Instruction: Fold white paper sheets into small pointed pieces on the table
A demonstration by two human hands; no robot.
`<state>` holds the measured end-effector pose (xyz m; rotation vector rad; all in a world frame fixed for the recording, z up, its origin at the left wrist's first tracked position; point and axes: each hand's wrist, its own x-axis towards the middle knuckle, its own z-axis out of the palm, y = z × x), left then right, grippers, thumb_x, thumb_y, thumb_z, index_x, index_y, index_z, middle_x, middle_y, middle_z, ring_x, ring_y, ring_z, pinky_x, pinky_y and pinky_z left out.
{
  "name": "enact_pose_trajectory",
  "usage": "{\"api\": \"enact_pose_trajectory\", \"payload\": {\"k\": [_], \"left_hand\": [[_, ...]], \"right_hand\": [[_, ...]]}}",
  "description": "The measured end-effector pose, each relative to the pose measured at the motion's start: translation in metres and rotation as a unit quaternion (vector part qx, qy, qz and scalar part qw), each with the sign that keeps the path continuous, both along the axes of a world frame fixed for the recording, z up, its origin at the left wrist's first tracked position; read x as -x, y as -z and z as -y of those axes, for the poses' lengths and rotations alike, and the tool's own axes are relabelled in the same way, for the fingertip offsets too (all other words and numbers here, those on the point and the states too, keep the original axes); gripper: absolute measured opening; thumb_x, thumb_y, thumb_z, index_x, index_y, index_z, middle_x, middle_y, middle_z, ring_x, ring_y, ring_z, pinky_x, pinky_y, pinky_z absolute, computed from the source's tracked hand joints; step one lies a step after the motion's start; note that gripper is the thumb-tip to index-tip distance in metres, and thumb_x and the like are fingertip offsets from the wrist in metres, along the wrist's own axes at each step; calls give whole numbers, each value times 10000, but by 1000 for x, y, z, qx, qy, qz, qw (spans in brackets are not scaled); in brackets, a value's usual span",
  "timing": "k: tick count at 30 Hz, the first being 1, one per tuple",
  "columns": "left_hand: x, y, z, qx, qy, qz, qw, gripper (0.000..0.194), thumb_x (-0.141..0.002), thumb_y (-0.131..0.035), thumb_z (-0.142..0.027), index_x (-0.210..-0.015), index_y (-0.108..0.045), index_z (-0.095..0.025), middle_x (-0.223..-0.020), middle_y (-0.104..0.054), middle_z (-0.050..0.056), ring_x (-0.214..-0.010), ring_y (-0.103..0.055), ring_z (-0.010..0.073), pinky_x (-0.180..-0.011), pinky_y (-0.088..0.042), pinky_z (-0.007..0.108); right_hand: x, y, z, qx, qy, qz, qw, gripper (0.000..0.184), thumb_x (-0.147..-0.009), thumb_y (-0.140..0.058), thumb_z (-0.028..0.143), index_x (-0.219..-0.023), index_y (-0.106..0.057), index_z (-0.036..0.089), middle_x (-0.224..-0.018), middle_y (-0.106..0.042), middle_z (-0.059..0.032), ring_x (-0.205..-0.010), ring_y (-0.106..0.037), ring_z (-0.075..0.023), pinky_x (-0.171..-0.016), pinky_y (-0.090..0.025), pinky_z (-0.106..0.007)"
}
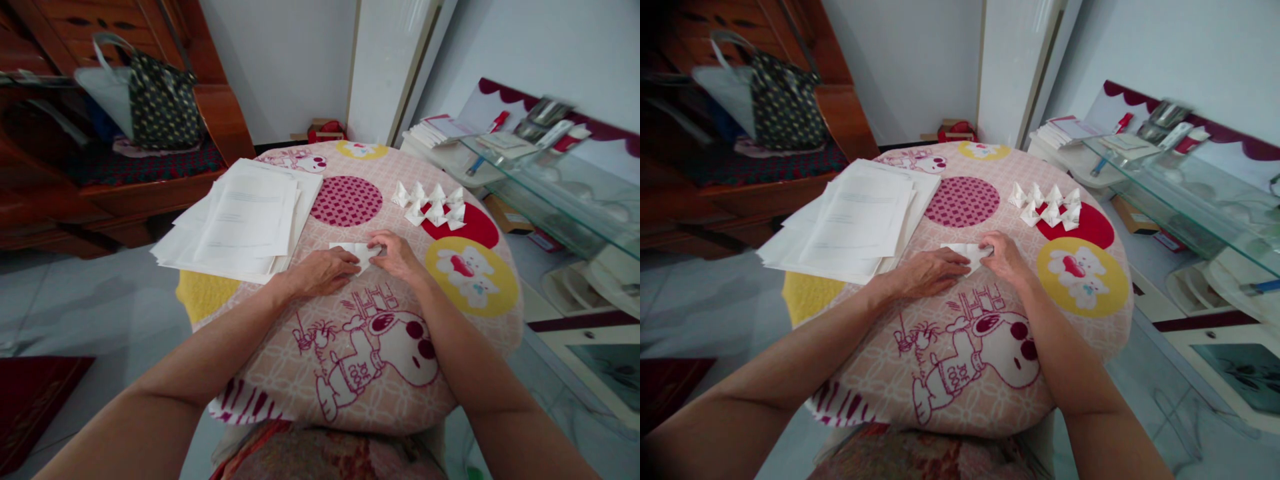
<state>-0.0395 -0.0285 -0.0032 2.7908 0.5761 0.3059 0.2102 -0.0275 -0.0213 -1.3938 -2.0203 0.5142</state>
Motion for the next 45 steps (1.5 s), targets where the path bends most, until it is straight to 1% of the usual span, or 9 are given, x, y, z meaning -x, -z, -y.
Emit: {"api": "enact_pose_trajectory", "payload": {"k": [5,9,12,17,23,30,36,41,45], "left_hand": [[0,0,0,-5,3,3,1000,344,-925,-580,-178,-1245,-700,-209,-1361,-672,101,-1219,-643,267,-1010,-543,411],[1,0,-1,-6,2,5,1000,326,-927,-588,-177,-1235,-694,-203,-1347,-677,99,-1215,-639,256,-1024,-530,402],[0,0,0,-2,-2,4,1000,353,-928,-598,-176,-1274,-660,-207,-1354,-670,92,-1229,-626,245,-1034,-518,390],[-6,-3,4,-25,-12,-28,999,365,-965,-613,-264,-1325,-616,-199,-1300,-663,116,-1152,-632,263,-980,-531,412],[-10,-3,5,-30,-18,-51,998,323,-994,-592,-315,-1307,-626,-249,-1303,-644,94,-1146,-614,243,-984,-515,390],[-4,-7,4,12,-9,-50,999,299,-990,-593,-292,-1277,-666,-253,-1394,-622,87,-1257,-577,257,-1067,-489,418],[-1,-6,2,6,1,-62,998,329,-987,-580,-264,-1298,-685,-289,-1436,-615,79,-1291,-567,270,-1057,-502,434],[-1,-5,0,-4,14,-61,998,339,-980,-581,-269,-1296,-701,-288,-1441,-618,86,-1291,-567,281,-1061,-501,446],[0,-5,0,-7,19,-56,998,345,-979,-584,-260,-1302,-700,-281,-1439,-625,85,-1296,-563,270,-1067,-496,436]], "right_hand": [[-9,2,-7,-19,56,-9,998,248,-614,-673,26,-790,-719,196,-1052,-736,-94,-1080,-667,-288,-1016,-492,-455],[-10,-4,-4,-55,107,-14,993,267,-631,-577,-2,-735,-712,203,-1022,-749,-85,-1050,-676,-276,-1003,-495,-434],[-4,-12,2,-67,81,-20,994,224,-689,-614,39,-760,-737,212,-984,-757,-68,-991,-682,-257,-943,-513,-402],[7,-15,7,2,-4,20,1000,149,-683,-686,56,-726,-762,177,-815,-742,-66,-780,-668,-213,-756,-507,-326],[9,-12,6,-3,9,30,1000,171,-668,-670,19,-709,-762,156,-794,-736,-67,-750,-656,-191,-704,-481,-288],[9,-11,6,4,22,11,1000,168,-658,-677,29,-690,-762,170,-779,-736,-52,-742,-657,-186,-701,-486,-283],[6,-6,1,-6,87,-11,996,156,-659,-669,57,-674,-761,181,-761,-748,-43,-722,-661,-185,-698,-506,-287],[1,2,-5,-31,141,-9,989,249,-663,-569,36,-690,-767,184,-750,-755,-47,-718,-677,-199,-704,-525,-302],[-5,5,-5,-79,120,1,990,341,-690,-502,28,-784,-791,184,-863,-780,-69,-838,-707,-224,-806,-546,-339]]}}
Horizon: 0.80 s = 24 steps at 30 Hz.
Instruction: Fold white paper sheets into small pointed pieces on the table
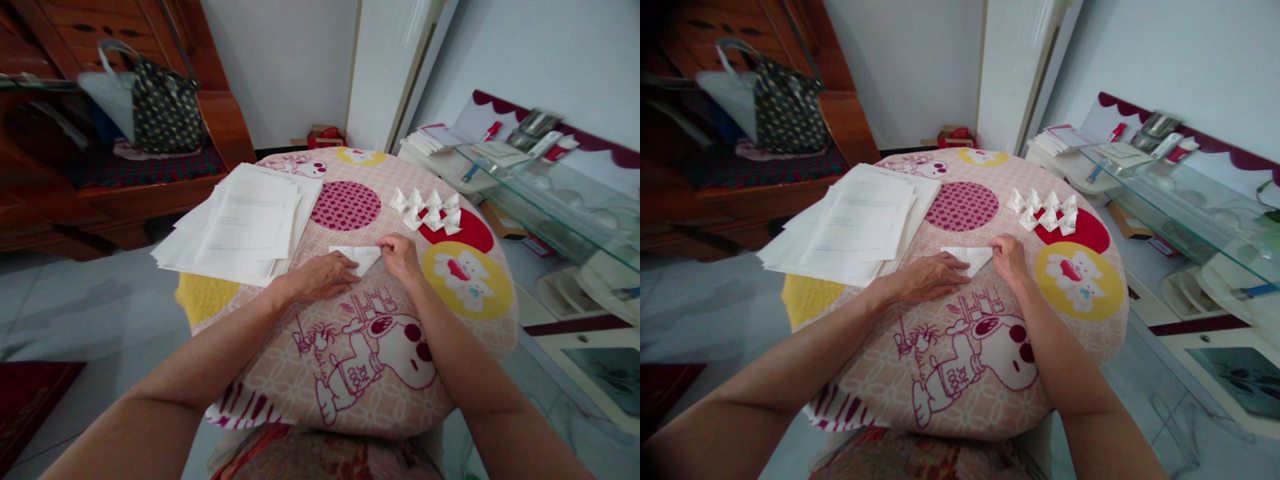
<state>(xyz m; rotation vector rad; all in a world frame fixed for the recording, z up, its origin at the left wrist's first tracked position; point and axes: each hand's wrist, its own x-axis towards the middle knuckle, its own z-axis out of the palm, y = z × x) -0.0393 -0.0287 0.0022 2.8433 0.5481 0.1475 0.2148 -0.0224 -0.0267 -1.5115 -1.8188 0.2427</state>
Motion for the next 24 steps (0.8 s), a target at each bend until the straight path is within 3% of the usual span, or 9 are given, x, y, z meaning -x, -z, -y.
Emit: {"api": "enact_pose_trajectory", "payload": {"k": [7,15,20,24], "left_hand": [[-1,1,2,-5,-10,10,1000,324,-976,-594,-268,-1276,-718,-273,-1409,-642,101,-1264,-589,260,-1070,-491,429],[-2,-1,3,-1,-17,11,1000,318,-974,-598,-267,-1268,-718,-272,-1405,-639,98,-1266,-583,258,-1067,-484,417],[-2,-1,4,-4,-19,11,1000,312,-979,-588,-269,-1260,-725,-272,-1404,-641,95,-1264,-583,258,-1068,-483,412],[-2,0,3,-7,-21,11,1000,315,-973,-595,-273,-1262,-722,-284,-1406,-640,83,-1259,-582,252,-1065,-489,407]], "right_hand": [[-12,3,-2,-15,-49,43,998,389,-685,-478,6,-824,-795,183,-992,-776,-101,-968,-700,-251,-932,-542,-402],[-11,1,-2,15,-33,29,999,312,-680,-524,30,-811,-765,179,-1036,-754,-117,-1033,-675,-267,-972,-517,-419],[-4,-11,2,100,-1,-103,990,230,-695,-539,116,-786,-739,181,-807,-748,-46,-765,-673,-203,-752,-538,-335],[3,-18,4,182,37,-253,950,205,-689,-576,182,-827,-723,148,-645,-689,-24,-573,-611,-157,-492,-434,-239]]}}
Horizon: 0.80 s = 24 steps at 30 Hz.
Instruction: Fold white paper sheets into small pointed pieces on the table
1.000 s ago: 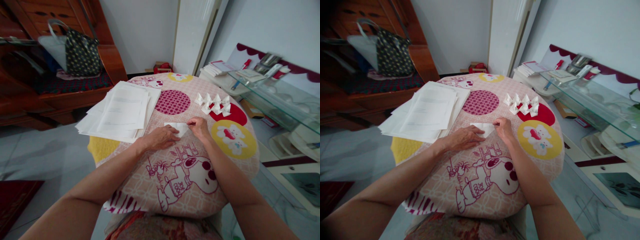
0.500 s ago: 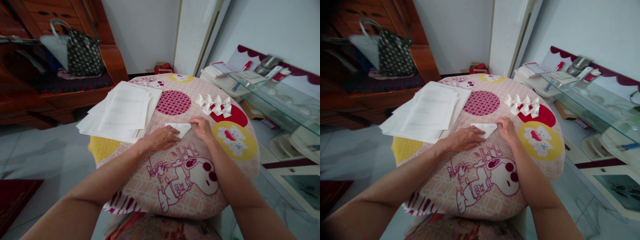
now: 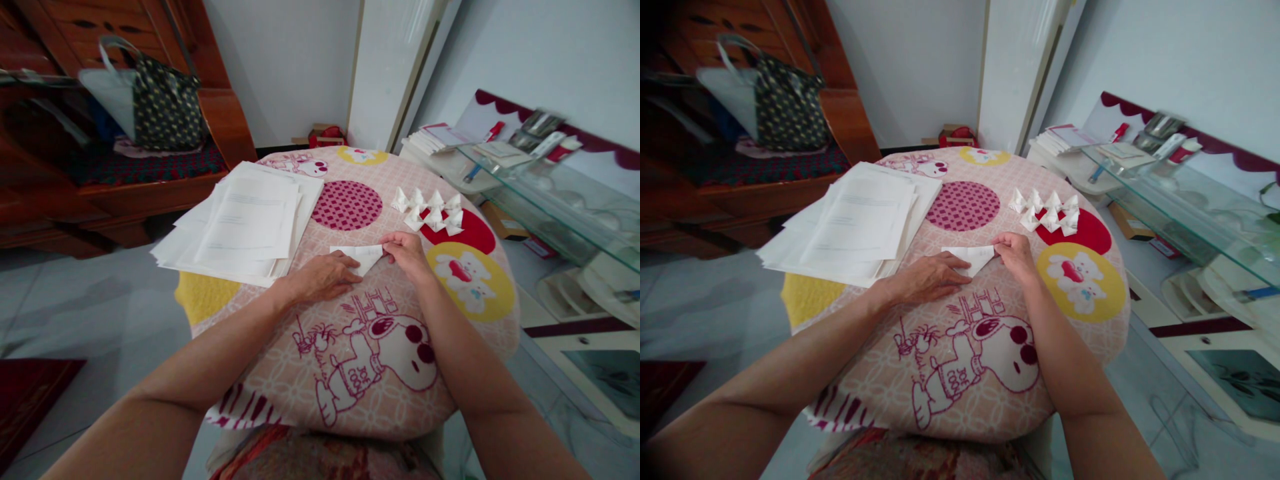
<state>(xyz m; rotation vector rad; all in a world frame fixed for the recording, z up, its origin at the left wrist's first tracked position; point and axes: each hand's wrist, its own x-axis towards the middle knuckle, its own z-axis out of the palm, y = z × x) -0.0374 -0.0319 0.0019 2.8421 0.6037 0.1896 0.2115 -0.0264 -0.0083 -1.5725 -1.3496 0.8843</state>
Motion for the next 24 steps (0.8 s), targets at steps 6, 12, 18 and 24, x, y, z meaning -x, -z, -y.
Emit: {"api": "enact_pose_trajectory", "payload": {"k": [6,12,18,24], "left_hand": [[0,-2,0,4,1,-9,1000,323,-977,-592,-273,-1274,-718,-281,-1412,-637,93,-1262,-579,252,-1068,-492,421],[-1,-2,0,7,4,-10,1000,327,-981,-585,-275,-1279,-719,-274,-1415,-635,97,-1272,-575,263,-1068,-495,433],[-1,-3,0,11,1,-12,1000,339,-982,-580,-273,-1294,-712,-271,-1425,-630,100,-1278,-573,266,-1070,-499,436],[-1,-3,0,11,0,-15,1000,344,-979,-587,-280,-1300,-709,-275,-1426,-630,96,-1283,-573,267,-1078,-494,435]], "right_hand": [[7,-6,0,44,12,-74,996,188,-648,-620,163,-816,-701,136,-606,-673,-33,-519,-605,-143,-381,-350,-192],[8,-10,1,50,13,-102,993,151,-653,-620,140,-782,-698,131,-580,-668,-30,-506,-615,-143,-366,-354,-183],[8,-10,1,53,10,-107,993,164,-636,-613,127,-773,-704,126,-568,-667,-27,-493,-608,-141,-362,-356,-183],[7,-9,0,58,6,-99,993,167,-618,-610,136,-757,-701,135,-548,-658,-21,-486,-604,-137,-364,-347,-177]]}}
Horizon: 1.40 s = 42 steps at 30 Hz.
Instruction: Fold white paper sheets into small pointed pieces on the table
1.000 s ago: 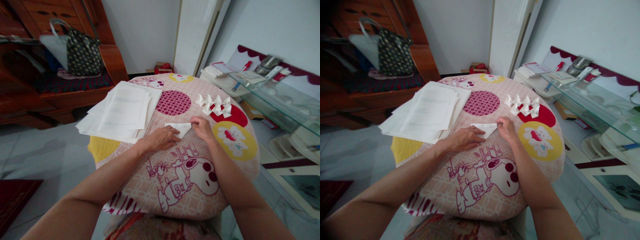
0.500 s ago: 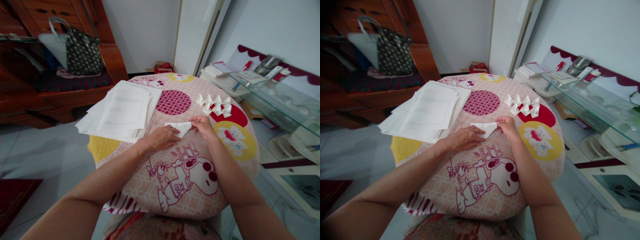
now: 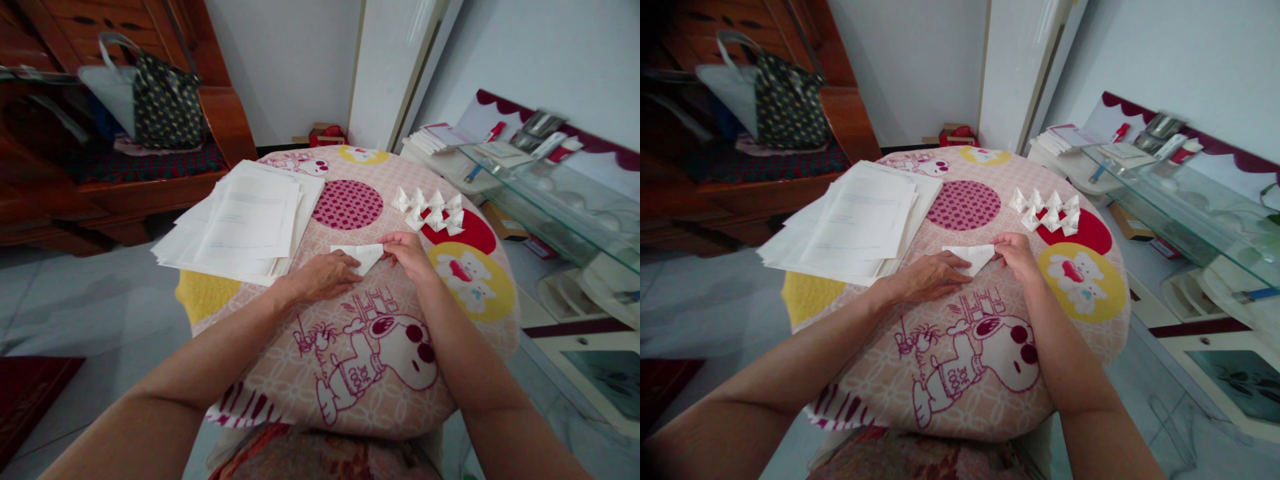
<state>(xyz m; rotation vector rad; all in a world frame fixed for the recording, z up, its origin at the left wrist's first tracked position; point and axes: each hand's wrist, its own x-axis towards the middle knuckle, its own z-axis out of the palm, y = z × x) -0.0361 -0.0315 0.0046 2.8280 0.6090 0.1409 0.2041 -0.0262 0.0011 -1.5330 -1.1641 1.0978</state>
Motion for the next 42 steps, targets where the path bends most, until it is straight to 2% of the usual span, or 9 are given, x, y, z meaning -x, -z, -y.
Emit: {"api": "enact_pose_trajectory", "payload": {"k": [6,11,14,17,21,23,26,32,42], "left_hand": [[1,1,1,7,0,5,1000,342,-975,-591,-271,-1295,-713,-266,-1424,-629,107,-1283,-575,276,-1077,-496,446],[1,2,0,3,1,16,1000,332,-977,-593,-270,-1286,-714,-279,-1420,-633,93,-1275,-578,265,-1067,-500,434],[1,2,1,4,0,16,1000,322,-979,-594,-271,-1275,-720,-275,-1415,-636,97,-1274,-582,271,-1065,-504,442],[0,1,1,7,-1,17,1000,314,-977,-596,-258,-1262,-728,-265,-1412,-638,107,-1279,-589,277,-1075,-503,451],[1,4,0,17,3,28,999,336,-970,-599,-244,-1287,-709,-249,-1439,-620,117,-1322,-574,273,-1104,-490,449],[2,4,0,24,4,31,999,353,-966,-599,-238,-1307,-691,-242,-1454,-611,115,-1345,-563,265,-1115,-485,439],[3,4,1,27,2,40,999,367,-955,-605,-229,-1316,-674,-232,-1456,-611,111,-1350,-563,259,-1116,-488,428],[2,6,2,19,-1,39,999,434,-949,-616,-241,-1382,-611,-210,-1487,-579,131,-1341,-572,267,-1113,-491,429],[2,2,4,26,-13,-7,1000,495,-972,-595,-231,-1464,-549,-213,-1594,-458,150,-1443,-480,289,-1176,-436,435]], "right_hand": [[-3,4,-2,-8,-10,17,1000,173,-617,-630,160,-769,-711,141,-559,-662,-18,-480,-576,-130,-374,-335,-188],[-8,5,-8,-63,-46,138,987,138,-636,-648,137,-732,-742,164,-623,-700,-8,-526,-565,-127,-483,-405,-224],[-10,3,-11,-117,-95,253,956,172,-670,-603,93,-689,-751,177,-671,-724,-18,-623,-616,-159,-596,-458,-261],[-11,1,-10,-174,-144,353,908,246,-692,-544,37,-674,-750,171,-715,-723,-43,-691,-626,-180,-659,-462,-283],[-10,0,-9,-219,-191,402,868,235,-788,-556,42,-688,-728,167,-772,-697,-67,-761,-613,-191,-718,-461,-296],[-9,1,-8,-223,-198,407,863,178,-829,-621,96,-699,-717,171,-782,-679,-64,-776,-601,-195,-749,-464,-309],[-6,4,-8,-224,-185,426,857,122,-795,-705,98,-708,-713,183,-819,-672,-65,-821,-592,-215,-805,-467,-342],[1,6,-8,-221,-177,473,834,152,-800,-676,64,-726,-729,186,-819,-679,-89,-862,-604,-252,-798,-457,-356],[1,4,-4,-243,-190,423,852,180,-804,-618,74,-737,-743,187,-797,-695,-78,-816,-615,-228,-766,-451,-325]]}}
